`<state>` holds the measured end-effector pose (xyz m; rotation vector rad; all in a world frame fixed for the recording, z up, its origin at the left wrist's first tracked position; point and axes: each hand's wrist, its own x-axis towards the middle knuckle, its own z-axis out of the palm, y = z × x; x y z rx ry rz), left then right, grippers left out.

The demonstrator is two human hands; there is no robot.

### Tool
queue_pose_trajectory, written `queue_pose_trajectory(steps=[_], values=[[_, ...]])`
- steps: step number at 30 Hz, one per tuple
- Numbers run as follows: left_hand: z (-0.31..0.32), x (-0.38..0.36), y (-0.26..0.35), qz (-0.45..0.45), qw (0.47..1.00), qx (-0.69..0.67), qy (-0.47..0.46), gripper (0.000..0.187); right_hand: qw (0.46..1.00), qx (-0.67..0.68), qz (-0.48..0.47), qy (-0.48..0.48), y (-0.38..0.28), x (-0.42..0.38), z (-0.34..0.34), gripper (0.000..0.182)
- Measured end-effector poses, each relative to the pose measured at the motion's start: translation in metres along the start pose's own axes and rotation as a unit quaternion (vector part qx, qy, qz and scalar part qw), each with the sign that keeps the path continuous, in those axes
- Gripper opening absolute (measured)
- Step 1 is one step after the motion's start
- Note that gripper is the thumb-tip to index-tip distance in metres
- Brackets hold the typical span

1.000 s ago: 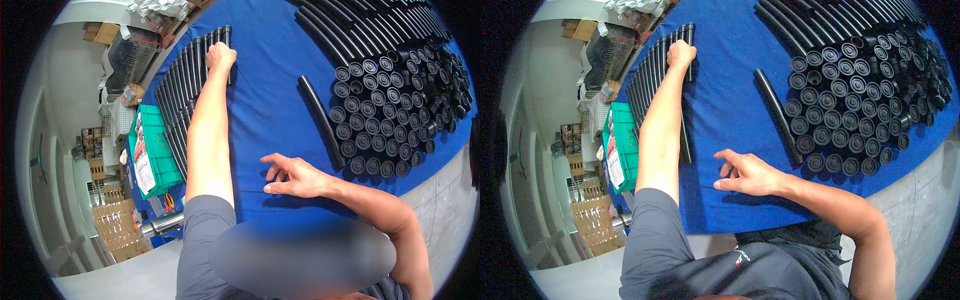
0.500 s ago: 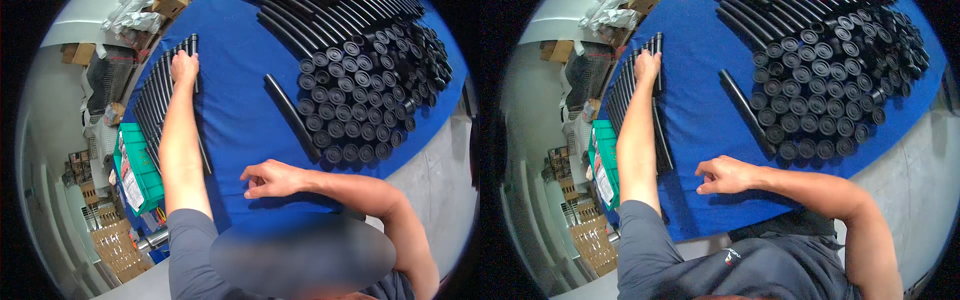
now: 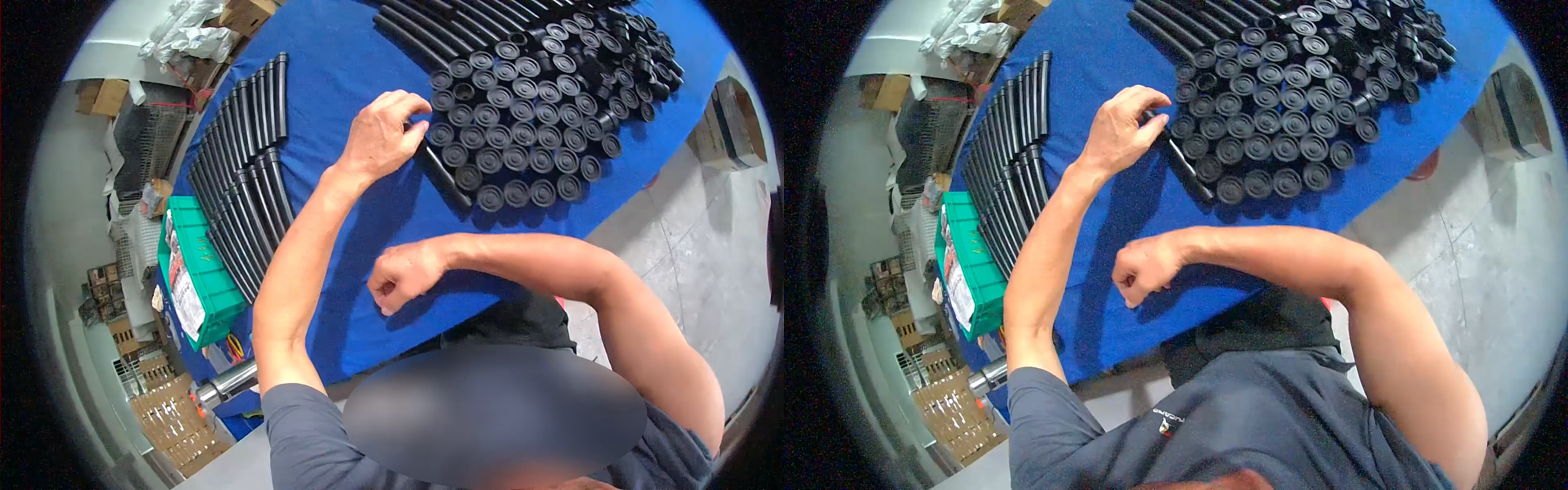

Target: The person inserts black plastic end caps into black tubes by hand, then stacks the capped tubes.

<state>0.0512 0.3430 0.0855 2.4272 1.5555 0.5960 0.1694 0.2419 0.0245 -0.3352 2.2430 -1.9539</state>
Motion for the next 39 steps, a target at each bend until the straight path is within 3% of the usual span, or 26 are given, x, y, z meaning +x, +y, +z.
queue_pose_trajectory(steps=[6, 10, 14, 16, 18, 20, 24, 28, 31, 34, 36, 37, 39], values=[[0.003, -0.012, 0.031, 0.034, 0.999, 0.004, -0.041, 0.029, 1.000, 0.012, -0.004, 0.004, -0.007, -0.004, -0.002, 0.028], [0.014, -0.015, 0.020, 0.063, 0.998, 0.001, -0.002, 0.023, 1.000, 0.008, -0.006, 0.007, -0.015, -0.008, -0.007, 0.029], [0.027, -0.026, 0.017, 0.004, 1.000, 0.007, 0.020, 0.022, 1.000, 0.021, 0.011, 0.007, -0.019, -0.006, -0.008, 0.029], [0.028, -0.025, 0.024, -0.035, 0.997, 0.010, 0.073, 0.023, 1.000, -0.001, 0.002, 0.018, -0.015, -0.004, -0.005, 0.029], [0.029, -0.023, 0.019, -0.014, 0.999, 0.024, 0.039, 0.023, 0.997, 0.018, 0.072, -0.012, -0.023, -0.006, -0.008, 0.028], [0.023, -0.017, 0.017, -0.010, 0.999, 0.032, -0.028, 0.023, 0.997, 0.029, 0.066, -0.010, -0.024, -0.007, -0.010, 0.027], [0.019, -0.013, 0.019, -0.011, 0.998, 0.032, -0.055, 0.024, 0.998, 0.038, 0.044, 0.007, -0.017, -0.006, -0.007, 0.025], [0.021, -0.018, 0.015, 0.005, 1.000, 0.024, -0.002, 0.023, 0.998, 0.032, 0.047, 0.005, -0.020, -0.006, -0.008, 0.025], [0.007, -0.023, 0.009, -0.014, 0.997, -0.008, 0.075, 0.026, 0.998, 0.036, 0.053, 0.004, -0.024, -0.007, -0.008, 0.025], [-0.012, -0.041, 0.003, -0.076, 0.974, -0.002, 0.215, 0.031, 0.998, 0.013, 0.057, 0.004, -0.027, -0.008, -0.009, 0.026], [-0.022, -0.060, -0.009, -0.124, 0.972, 0.016, 0.198, 0.048, 0.998, 0.027, 0.058, 0.004, -0.025, -0.007, -0.007, 0.026], [-0.013, -0.070, -0.019, -0.186, 0.960, 0.090, 0.188, 0.035, 0.998, 0.032, 0.058, 0.003, -0.024, -0.007, -0.008, 0.025], [0.009, -0.088, -0.045, -0.208, 0.962, 0.097, 0.147, 0.039, 0.998, 0.026, 0.063, 0.002, -0.024, -0.006, -0.008, 0.025]])
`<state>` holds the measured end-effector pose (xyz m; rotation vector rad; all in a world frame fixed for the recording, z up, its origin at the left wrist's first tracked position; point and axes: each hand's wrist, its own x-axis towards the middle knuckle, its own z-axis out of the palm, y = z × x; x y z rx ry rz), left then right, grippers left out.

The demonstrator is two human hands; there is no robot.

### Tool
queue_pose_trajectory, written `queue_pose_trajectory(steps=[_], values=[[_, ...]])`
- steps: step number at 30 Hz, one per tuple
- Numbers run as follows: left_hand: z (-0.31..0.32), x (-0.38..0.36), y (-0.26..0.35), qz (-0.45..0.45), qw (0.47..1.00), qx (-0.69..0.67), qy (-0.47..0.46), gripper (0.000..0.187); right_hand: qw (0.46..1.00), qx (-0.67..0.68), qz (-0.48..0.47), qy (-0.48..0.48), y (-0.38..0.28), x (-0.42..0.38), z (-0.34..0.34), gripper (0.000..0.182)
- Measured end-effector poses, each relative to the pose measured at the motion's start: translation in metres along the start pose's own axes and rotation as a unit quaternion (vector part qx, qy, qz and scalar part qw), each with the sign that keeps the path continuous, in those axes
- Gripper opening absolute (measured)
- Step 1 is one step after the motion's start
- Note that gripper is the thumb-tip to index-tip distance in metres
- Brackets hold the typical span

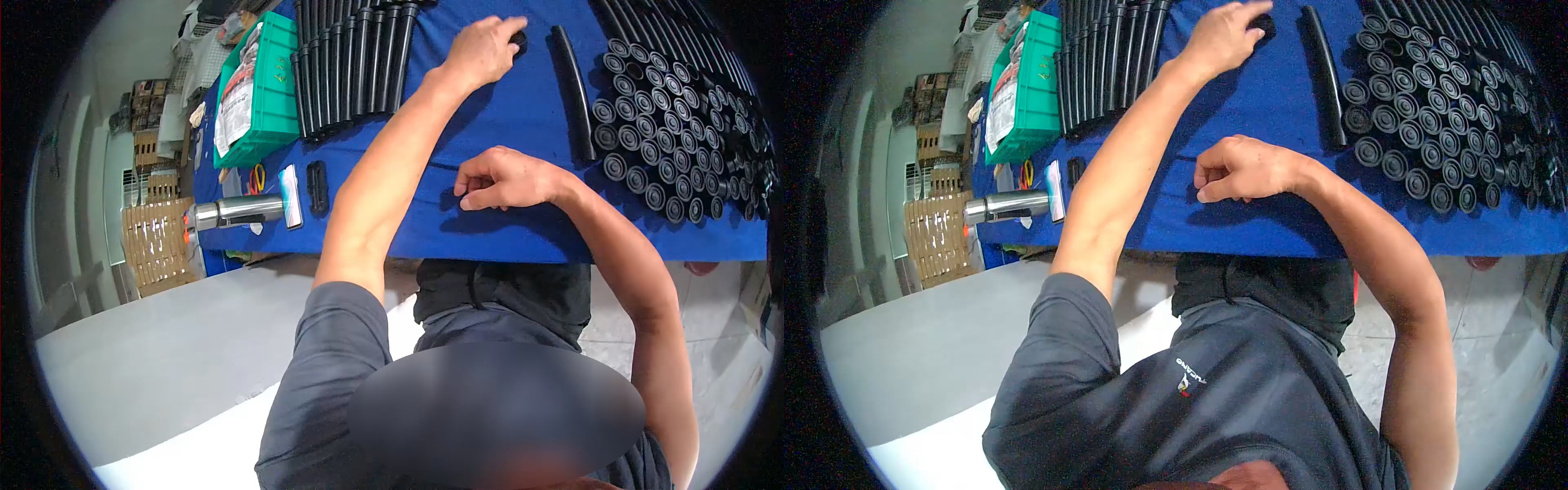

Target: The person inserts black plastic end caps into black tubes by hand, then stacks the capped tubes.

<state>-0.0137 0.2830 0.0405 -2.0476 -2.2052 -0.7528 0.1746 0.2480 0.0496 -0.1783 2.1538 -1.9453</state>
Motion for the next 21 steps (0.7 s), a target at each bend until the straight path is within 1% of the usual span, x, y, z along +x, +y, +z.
queue_pose_trajectory(steps=[2, 5, 7, 8, 9, 10, 11, 12, 14, 15, 16, 19, 21], values=[[0.001, -0.004, -0.007, -0.013, 0.999, -0.006, -0.032, 0.043, 1.000, 0.001, 0.000, 0.001, 0.000, 0.000, 0.001, 0.025], [-0.010, -0.008, 0.005, 0.000, 1.000, -0.011, -0.008, 0.043, 1.000, 0.010, -0.007, 0.003, 0.002, 0.001, 0.002, 0.026], [-0.029, -0.012, 0.025, 0.005, 0.999, 0.026, 0.047, 0.043, 1.000, 0.012, -0.007, 0.005, 0.001, 0.001, 0.002, 0.027], [-0.029, -0.006, 0.037, 0.018, 0.996, 0.029, 0.077, 0.042, 0.999, -0.009, -0.044, 0.006, 0.005, 0.001, 0.002, 0.027], [-0.021, 0.001, 0.040, 0.077, 0.989, 0.030, 0.119, 0.029, 0.996, -0.033, -0.076, 0.013, 0.011, 0.004, 0.002, 0.028], [-0.027, 0.002, 0.055, 0.094, 0.993, 0.013, 0.072, 0.034, 0.997, -0.034, -0.072, 0.007, 0.012, 0.003, 0.002, 0.028], [-0.022, 0.002, 0.061, 0.113, 0.993, -0.024, 0.025, 0.034, 0.997, -0.036, -0.069, -0.002, 0.011, 0.003, 0.001, 0.029], [-0.023, 0.001, 0.076, 0.099, 0.994, -0.035, -0.037, 0.034, 0.998, -0.031, -0.060, 0.003, 0.010, 0.002, 0.000, 0.028], [-0.013, -0.002, 0.091, 0.095, 0.991, -0.065, -0.070, 0.034, 0.997, -0.033, -0.065, 0.014, 0.016, 0.003, 0.003, 0.028], [-0.008, -0.003, 0.092, 0.088, 0.989, -0.073, -0.089, 0.033, 0.996, -0.038, -0.078, 0.021, 0.019, 0.006, 0.005, 0.028], [0.002, -0.003, 0.088, 0.082, 0.989, -0.086, -0.089, 0.035, 0.994, -0.043, -0.095, 0.025, 0.021, 0.007, 0.007, 0.029], [0.012, -0.002, 0.081, 0.057, 0.987, -0.078, -0.127, 0.032, 0.998, -0.029, -0.052, 0.018, 0.015, 0.003, 0.005, 0.030], [0.010, -0.001, 0.078, 0.053, 0.984, -0.090, -0.142, 0.030, 0.996, -0.040, -0.073, 0.025, 0.019, 0.005, 0.007, 0.030]])
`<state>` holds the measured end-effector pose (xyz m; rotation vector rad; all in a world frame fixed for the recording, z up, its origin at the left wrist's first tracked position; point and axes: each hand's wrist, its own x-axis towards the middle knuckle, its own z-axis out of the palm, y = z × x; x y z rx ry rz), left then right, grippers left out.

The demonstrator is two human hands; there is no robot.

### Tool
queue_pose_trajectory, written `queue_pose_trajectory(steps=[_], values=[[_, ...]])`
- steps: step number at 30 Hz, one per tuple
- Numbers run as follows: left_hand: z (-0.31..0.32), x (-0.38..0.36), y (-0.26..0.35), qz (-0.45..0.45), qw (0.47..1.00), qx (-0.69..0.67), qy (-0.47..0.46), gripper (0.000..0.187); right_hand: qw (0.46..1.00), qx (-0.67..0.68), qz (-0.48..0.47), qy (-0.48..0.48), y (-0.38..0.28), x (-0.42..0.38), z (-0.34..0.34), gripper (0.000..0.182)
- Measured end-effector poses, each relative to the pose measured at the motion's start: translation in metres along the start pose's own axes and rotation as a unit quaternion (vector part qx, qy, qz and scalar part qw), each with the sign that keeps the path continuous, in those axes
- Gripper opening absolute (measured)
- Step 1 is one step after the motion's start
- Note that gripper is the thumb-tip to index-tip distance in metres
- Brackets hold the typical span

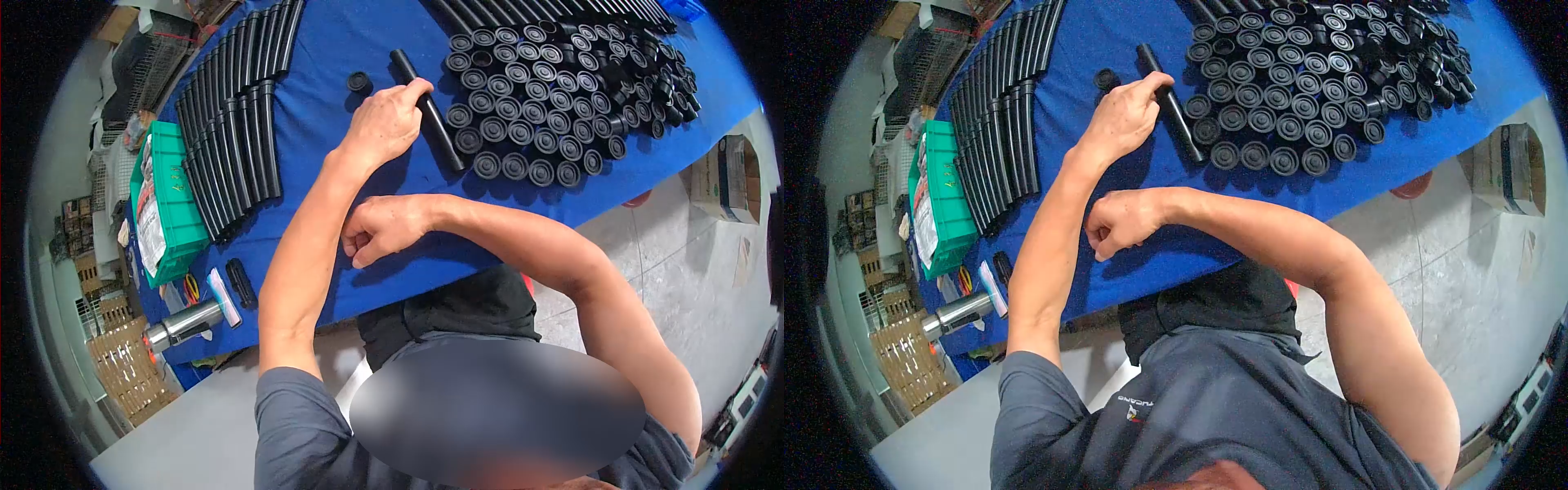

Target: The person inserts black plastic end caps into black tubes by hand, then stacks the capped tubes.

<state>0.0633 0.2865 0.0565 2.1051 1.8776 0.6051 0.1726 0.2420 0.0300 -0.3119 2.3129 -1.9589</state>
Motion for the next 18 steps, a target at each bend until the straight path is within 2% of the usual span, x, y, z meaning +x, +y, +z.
queue_pose_trajectory(steps=[1, 4, 5, 8, 13, 16, 17, 18], values=[[-0.002, 0.000, 0.000, -0.002, 1.000, -0.007, -0.008, 0.029, 1.000, -0.005, -0.011, 0.004, 0.001, 0.001, 0.001, 0.030], [-0.011, 0.001, 0.008, -0.099, 0.992, -0.021, -0.072, 0.028, 0.999, -0.038, -0.008, -0.017, -0.010, -0.003, -0.005, 0.031], [-0.006, 0.001, 0.008, -0.084, 0.995, -0.002, -0.059, 0.029, 0.999, -0.035, -0.012, -0.010, -0.008, -0.002, -0.003, 0.031], [-0.001, 0.008, 0.010, -0.126, 0.990, 0.018, -0.057, 0.031, 0.999, -0.028, -0.025, 0.004, 0.002, 0.000, 0.002, 0.029], [-0.008, 0.006, 0.013, -0.149, 0.988, 0.004, 0.037, 0.024, 0.999, -0.033, -0.033, 0.002, -0.002, -0.001, -0.002, 0.031], [-0.032, -0.005, 0.016, -0.102, 0.983, 0.014, 0.154, 0.021, 1.000, -0.025, -0.009, -0.004, -0.010, -0.003, -0.003, 0.032], [-0.044, -0.013, 0.022, -0.088, 0.977, 0.055, 0.189, 0.019, 1.000, -0.027, -0.005, -0.004, -0.008, -0.003, -0.003, 0.032], [-0.057, -0.023, 0.022, -0.089, 0.977, 0.055, 0.185, 0.021, 1.000, -0.031, 0.000, -0.004, -0.008, -0.002, -0.004, 0.032]])
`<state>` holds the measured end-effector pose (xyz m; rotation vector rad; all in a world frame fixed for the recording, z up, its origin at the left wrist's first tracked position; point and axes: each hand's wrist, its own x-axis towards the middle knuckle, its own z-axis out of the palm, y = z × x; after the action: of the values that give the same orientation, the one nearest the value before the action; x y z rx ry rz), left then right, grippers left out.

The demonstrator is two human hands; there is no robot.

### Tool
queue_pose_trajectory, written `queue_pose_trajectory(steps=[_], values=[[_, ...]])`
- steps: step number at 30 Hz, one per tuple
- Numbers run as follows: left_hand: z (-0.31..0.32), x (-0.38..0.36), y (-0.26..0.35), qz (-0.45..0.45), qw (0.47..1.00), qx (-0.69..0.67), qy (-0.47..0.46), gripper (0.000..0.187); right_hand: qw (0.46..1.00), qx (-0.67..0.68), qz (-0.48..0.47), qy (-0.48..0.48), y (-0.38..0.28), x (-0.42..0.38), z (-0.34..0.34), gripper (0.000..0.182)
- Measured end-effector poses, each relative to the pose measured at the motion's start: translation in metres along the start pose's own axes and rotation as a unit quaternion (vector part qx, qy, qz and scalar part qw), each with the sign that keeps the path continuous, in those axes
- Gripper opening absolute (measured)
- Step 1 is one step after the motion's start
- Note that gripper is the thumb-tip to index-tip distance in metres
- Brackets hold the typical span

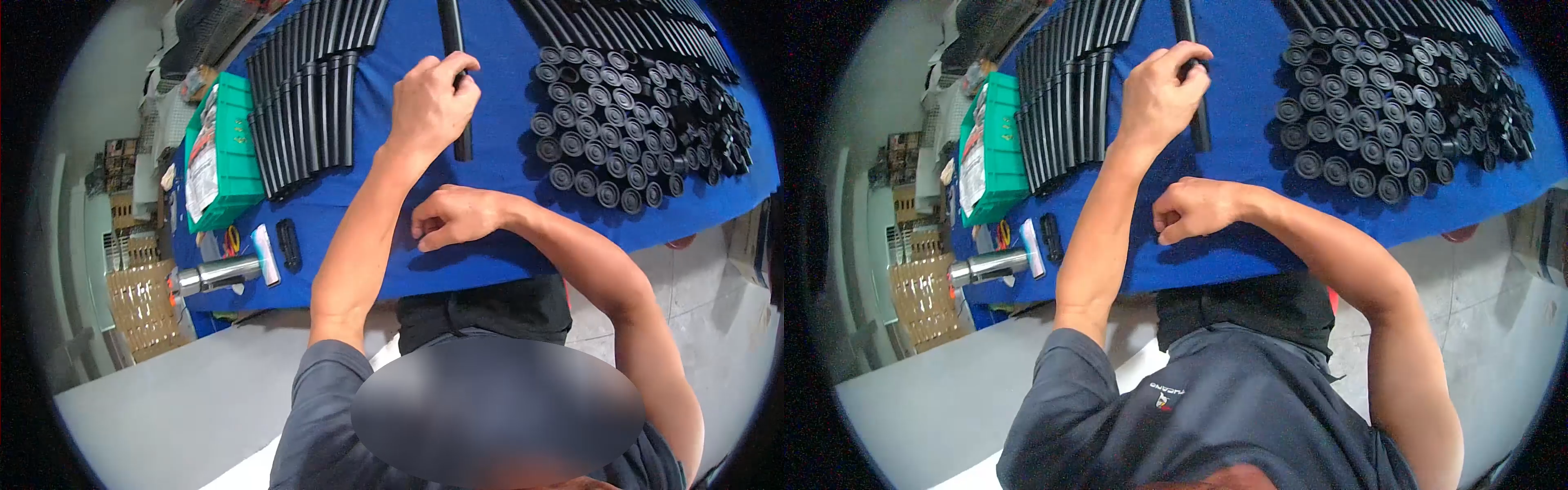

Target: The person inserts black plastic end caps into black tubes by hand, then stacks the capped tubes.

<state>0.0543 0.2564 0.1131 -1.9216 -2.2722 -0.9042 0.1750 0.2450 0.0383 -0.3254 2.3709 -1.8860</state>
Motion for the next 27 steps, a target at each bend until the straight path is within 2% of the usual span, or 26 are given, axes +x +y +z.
queue_pose_trajectory(steps=[2, 5, 6, 8, 9, 12, 15, 20, 21, 26, 27], values=[[-0.030, -0.018, -0.008, 0.064, 0.996, 0.053, 0.026, 0.034, 1.000, 0.001, -0.002, -0.004, -0.004, -0.001, -0.001, 0.032], [-0.064, -0.057, -0.012, -0.003, 0.999, 0.030, 0.011, 0.066, 1.000, 0.003, 0.005, -0.010, -0.006, -0.002, -0.001, 0.032], [-0.074, -0.076, -0.014, -0.095, 0.995, 0.015, -0.038, 0.066, 1.000, 0.006, 0.006, -0.010, -0.005, -0.002, -0.001, 0.032], [-0.078, -0.116, -0.039, -0.048, 0.992, 0.096, -0.062, 0.055, 1.000, 0.012, 0.005, -0.008, -0.004, -0.003, 0.001, 0.031], [-0.079, -0.135, -0.041, -0.095, 0.987, 0.092, -0.091, 0.050, 1.000, 0.010, 0.006, -0.010, -0.005, -0.002, 0.001, 0.032], [-0.078, -0.176, -0.050, -0.103, 0.979, 0.144, -0.105, 0.048, 1.000, -0.007, -0.001, -0.016, -0.006, -0.002, 0.000, 0.033], [-0.075, -0.192, -0.057, -0.139, 0.973, 0.136, -0.127, 0.049, 0.999, -0.030, -0.016, -0.018, -0.004, -0.003, 0.002, 0.035], [-0.069, -0.163, -0.066, -0.141, 0.975, 0.122, -0.119, 0.054, 0.999, -0.031, -0.028, -0.002, 0.000, -0.002, 0.003, 0.035], [-0.068, -0.144, -0.059, -0.167, 0.974, 0.096, -0.117, 0.056, 0.999, -0.026, -0.024, -0.001, 0.000, -0.002, 0.002, 0.034], [-0.027, -0.051, -0.050, -0.069, 0.996, 0.003, -0.049, 0.051, 1.000, -0.009, 0.003, -0.011, 0.000, -0.001, -0.001, 0.033], [-0.012, -0.035, -0.054, -0.012, 0.999, 0.024, -0.025, 0.052, 1.000, -0.005, 0.005, -0.013, 0.000, -0.001, -0.001, 0.033]])
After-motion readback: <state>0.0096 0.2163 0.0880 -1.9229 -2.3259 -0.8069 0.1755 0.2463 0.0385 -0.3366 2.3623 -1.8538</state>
